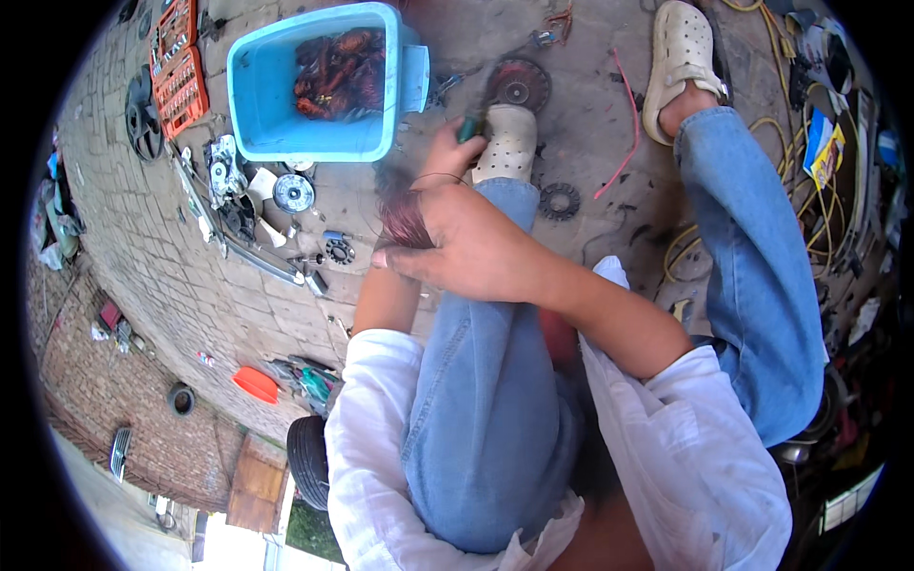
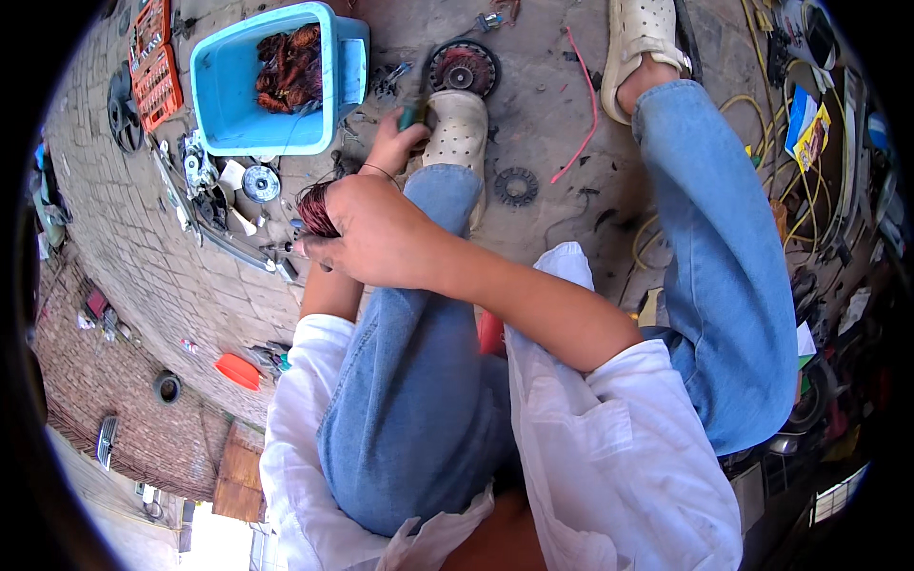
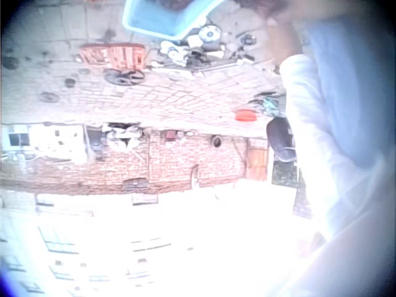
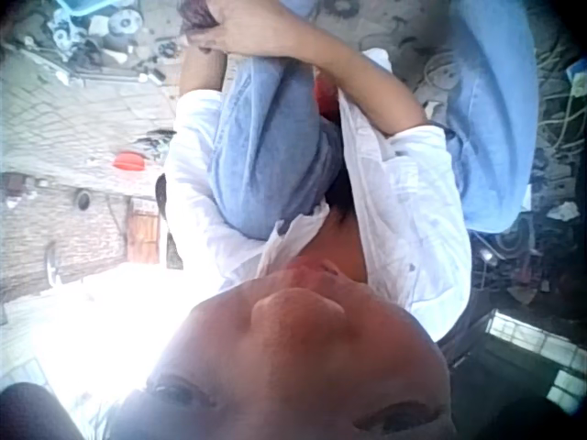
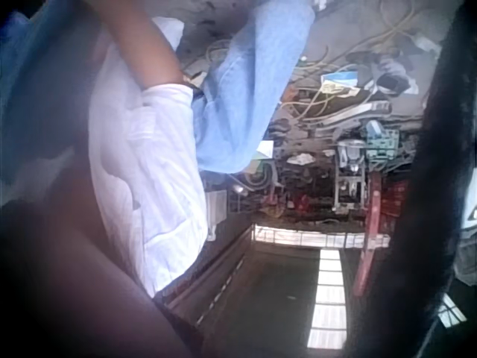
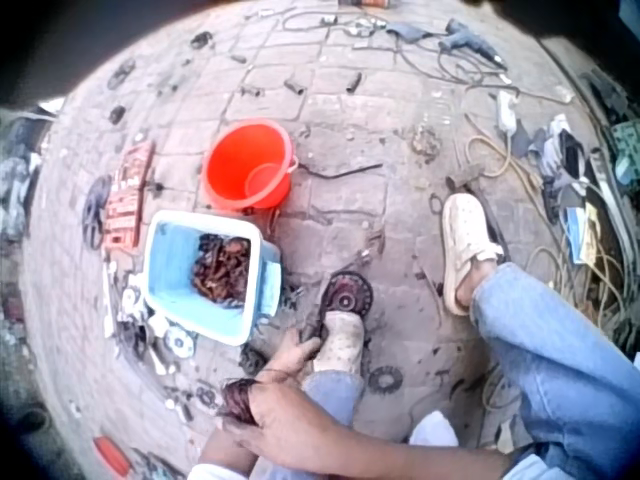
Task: The person sits on a paved floor and uses pliers and a screwdriver to strip copper wire from a motor stator. They remove the wire coils, place them in a blue plastic bin, and continue stripping the remaining wire from the component.
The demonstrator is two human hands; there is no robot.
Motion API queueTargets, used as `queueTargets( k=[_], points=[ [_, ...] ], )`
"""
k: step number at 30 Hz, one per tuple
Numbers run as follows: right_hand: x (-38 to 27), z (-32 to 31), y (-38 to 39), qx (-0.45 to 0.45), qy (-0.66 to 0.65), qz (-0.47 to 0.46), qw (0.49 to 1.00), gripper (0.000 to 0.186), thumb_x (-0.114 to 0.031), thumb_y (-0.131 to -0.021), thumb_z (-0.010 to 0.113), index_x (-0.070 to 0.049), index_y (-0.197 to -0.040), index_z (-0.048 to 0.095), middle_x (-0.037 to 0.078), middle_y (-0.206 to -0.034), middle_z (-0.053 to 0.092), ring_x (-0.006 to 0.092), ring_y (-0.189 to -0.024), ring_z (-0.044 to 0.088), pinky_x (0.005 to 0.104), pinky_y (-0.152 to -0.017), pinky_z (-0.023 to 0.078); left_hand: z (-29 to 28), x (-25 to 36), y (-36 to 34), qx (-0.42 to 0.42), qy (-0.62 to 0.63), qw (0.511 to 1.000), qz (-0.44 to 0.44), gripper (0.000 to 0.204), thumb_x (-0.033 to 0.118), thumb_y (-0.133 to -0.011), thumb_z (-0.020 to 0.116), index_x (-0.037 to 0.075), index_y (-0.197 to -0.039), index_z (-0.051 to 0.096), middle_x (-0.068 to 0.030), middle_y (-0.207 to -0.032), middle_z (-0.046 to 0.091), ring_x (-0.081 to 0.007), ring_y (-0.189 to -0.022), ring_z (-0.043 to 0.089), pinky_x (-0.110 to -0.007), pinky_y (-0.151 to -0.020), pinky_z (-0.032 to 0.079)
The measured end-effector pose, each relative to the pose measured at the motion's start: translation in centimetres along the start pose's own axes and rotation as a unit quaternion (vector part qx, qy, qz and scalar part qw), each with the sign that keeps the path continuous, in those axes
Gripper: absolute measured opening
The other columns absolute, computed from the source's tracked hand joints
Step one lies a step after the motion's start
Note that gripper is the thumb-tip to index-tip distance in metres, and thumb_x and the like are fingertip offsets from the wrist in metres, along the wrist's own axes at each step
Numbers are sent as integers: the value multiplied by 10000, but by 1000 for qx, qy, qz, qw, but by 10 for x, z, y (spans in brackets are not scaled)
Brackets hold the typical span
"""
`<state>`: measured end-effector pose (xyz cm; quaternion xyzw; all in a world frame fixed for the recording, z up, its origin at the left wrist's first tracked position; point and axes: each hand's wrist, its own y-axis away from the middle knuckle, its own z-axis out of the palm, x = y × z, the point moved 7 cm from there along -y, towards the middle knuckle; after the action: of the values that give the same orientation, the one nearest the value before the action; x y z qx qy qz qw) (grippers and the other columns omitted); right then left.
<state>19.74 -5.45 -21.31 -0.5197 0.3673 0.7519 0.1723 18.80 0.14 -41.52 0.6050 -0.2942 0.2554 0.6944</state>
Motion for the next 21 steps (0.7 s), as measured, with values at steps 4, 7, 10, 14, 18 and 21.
queueTargets(
  k=[4,7,10,14,18,21],
  points=[
    [-10,8,9,-29,9,24,999,218,-150,-795,671,35,-835,562,179,-718,582,318,-691,564,379,-653,445,-19,-16,13,40,-129,990,39,366,174,-716,641,-19,-1022,587,-85,-785,603,-176,-702,566,-312,-662,462],
    [-13,15,12,11,16,-71,997,233,-161,-800,679,34,-837,557,138,-666,568,283,-609,546,360,-608,440,-40,-34,41,88,-194,976,39,491,177,-708,683,-25,-1130,533,-143,-900,614,-220,-798,578,-366,-720,473],
    [-21,24,19,-55,-65,-17,996,225,-178,-827,674,17,-810,562,60,-592,532,186,-511,496,311,-544,414,-38,-18,104,222,-216,951,-17,576,193,-711,702,-33,-1190,476,-213,-944,609,-297,-835,607,-374,-756,479],
    [-43,14,31,-118,-256,41,959,200,-185,-887,626,-19,-788,574,-25,-535,476,61,-456,415,240,-485,360,-37,-9,139,283,-318,901,-78,599,200,-719,705,-35,-1210,457,-254,-972,601,-331,-852,615,-376,-775,481],
    [-66,-10,56,35,-268,58,961,194,-187,-921,580,-16,-832,594,-12,-627,532,46,-494,442,199,-481,352,-60,-59,142,271,-486,830,-41,602,201,-728,704,-36,-1220,450,-277,-991,593,-341,-860,616,-374,-785,483],
    [-67,-21,81,115,-260,66,956,254,-243,-920,586,0,-889,651,-3,-658,565,46,-512,463,191,-480,364,-64,-41,166,366,-488,790,72,445,150,-786,656,-33,-1166,517,-264,-1010,608,-301,-857,625,-361,-763,483]
  ],
)
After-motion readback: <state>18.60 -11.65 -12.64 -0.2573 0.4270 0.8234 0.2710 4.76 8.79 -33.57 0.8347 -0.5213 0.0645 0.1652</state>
